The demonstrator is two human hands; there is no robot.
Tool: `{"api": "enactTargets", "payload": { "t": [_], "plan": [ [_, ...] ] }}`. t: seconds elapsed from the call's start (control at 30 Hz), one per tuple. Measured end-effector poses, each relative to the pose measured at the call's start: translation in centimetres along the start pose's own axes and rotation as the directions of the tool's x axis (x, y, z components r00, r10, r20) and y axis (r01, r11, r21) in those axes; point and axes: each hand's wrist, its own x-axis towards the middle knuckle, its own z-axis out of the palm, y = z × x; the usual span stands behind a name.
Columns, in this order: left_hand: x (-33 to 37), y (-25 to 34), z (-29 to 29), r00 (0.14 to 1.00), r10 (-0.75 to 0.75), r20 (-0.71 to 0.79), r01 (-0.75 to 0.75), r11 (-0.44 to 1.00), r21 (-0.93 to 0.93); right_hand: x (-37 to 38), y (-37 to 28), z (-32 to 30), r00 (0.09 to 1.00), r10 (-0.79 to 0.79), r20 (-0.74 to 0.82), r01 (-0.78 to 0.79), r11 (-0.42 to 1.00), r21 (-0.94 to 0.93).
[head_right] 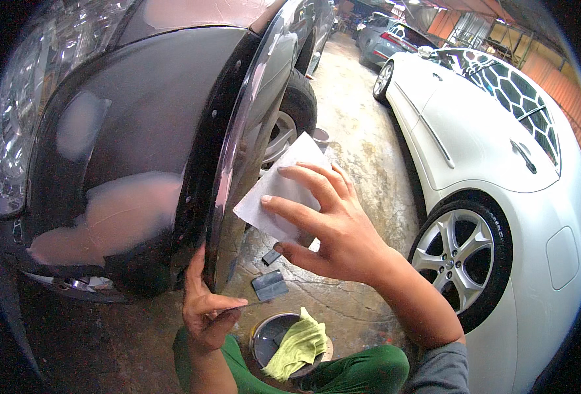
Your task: The person sands the front bumper of a dark-colored car using a sanding block. They move around the bumper, sanding different sections and occasionally wiping the surface with a cloth.
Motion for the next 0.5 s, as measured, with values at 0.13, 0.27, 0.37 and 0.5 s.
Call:
{"api": "enactTargets", "payload": {
  "t": [0.13, 0.27, 0.37, 0.5],
  "plan": [
    [-0.2, -0.1, 0.0, 1.000, -0.009, -0.008, 0.009, 0.999, -0.038, 0.5, -0.1, -0.1, 0.998, 0.018, -0.054, -0.012, 0.993, 0.113],
    [-0.3, 0.2, 0.1, 1.000, -0.014, -0.016, 0.014, 1.000, -0.027, 0.9, -0.1, 0.6, 0.999, -0.024, -0.033, 0.028, 0.992, 0.126],
    [-0.2, -0.4, -0.3, 1.000, 0.026, 0.008, -0.026, 1.000, -0.002, -0.3, -0.1, 0.4, 0.995, 0.001, 0.100, -0.010, 0.996, 0.094],
    [-0.1, -0.1, -0.2, 1.000, 0.009, -0.004, -0.009, 1.000, 0.006, -6.0, 0.5, 1.2, 0.961, 0.267, 0.075, -0.272, 0.857, 0.437]
  ]
}}
